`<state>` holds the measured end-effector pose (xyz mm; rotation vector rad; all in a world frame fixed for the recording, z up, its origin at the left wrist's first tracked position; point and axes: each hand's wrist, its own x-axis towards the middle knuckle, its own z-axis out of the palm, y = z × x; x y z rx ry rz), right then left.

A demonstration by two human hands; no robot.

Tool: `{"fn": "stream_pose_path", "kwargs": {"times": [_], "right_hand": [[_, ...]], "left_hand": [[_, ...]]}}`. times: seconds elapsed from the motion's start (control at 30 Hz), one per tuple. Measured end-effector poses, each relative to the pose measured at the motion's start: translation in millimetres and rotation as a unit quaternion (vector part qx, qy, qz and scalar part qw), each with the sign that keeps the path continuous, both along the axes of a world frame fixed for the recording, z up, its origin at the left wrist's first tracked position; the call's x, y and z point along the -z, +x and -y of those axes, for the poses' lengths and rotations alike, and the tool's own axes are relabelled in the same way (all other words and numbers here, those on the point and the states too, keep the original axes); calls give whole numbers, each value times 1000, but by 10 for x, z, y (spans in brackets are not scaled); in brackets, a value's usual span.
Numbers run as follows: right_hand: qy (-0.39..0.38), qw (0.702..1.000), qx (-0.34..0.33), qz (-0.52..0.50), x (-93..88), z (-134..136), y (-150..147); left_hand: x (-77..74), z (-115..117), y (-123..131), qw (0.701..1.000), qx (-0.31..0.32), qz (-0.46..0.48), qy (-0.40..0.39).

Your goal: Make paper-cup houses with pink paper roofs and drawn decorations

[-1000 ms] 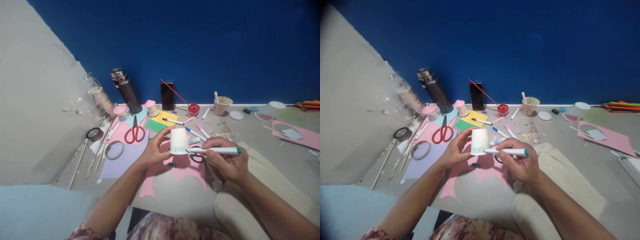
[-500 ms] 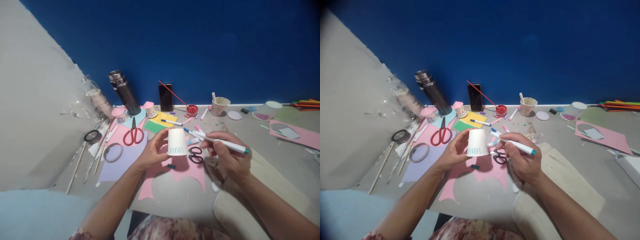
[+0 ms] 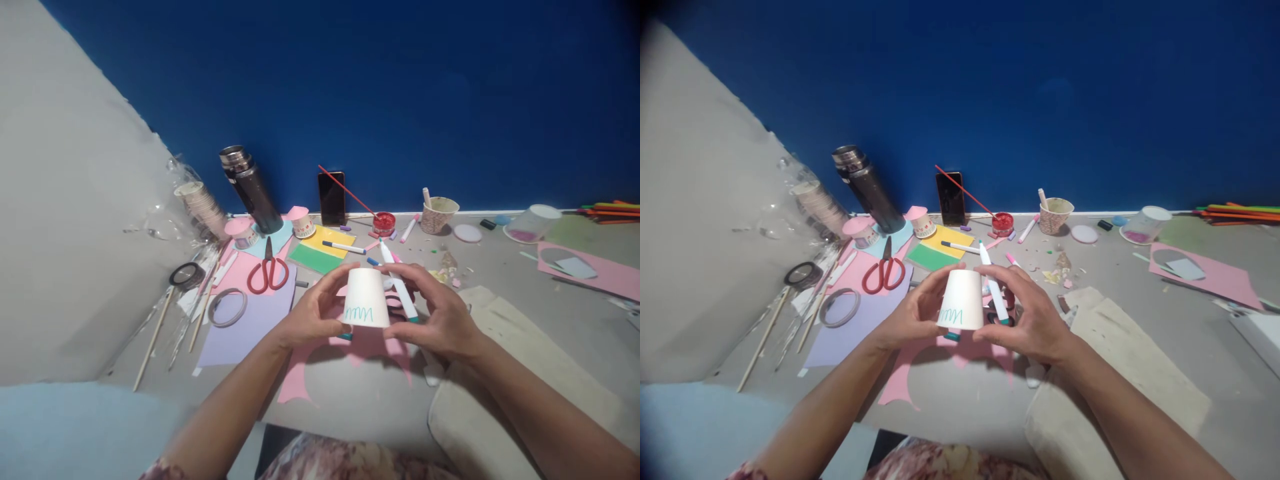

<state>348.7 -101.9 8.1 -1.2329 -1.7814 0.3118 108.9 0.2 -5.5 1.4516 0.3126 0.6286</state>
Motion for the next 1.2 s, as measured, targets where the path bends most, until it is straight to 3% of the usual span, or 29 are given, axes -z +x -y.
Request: {"fn": "stream_pose_path", "kwargs": {"times": [0.13, 0.37, 0.57, 0.77, 1.0, 1.2], "right_hand": [[21, 998, 1, 64, 28, -29, 11], [3, 996, -16, 86, 56, -50, -1], [70, 996, 28, -47, -17, 34, -17], [130, 989, -38, -65, -70, 48, -78], [88, 990, 64, -92, -74, 93, -85], [55, 987, 80, -128, -81, 117, -108]], "left_hand": [[-14, -47, -89, 993, -32, -48, 105], [-96, 21, -79, 935, -100, -177, 291], [-57, -20, -80, 922, -191, -167, 293], [-18, -54, -69, 917, -202, -156, 307], [-51, -44, -75, 921, -197, -172, 290], [-34, -45, -75, 920, -196, -171, 295]]}}
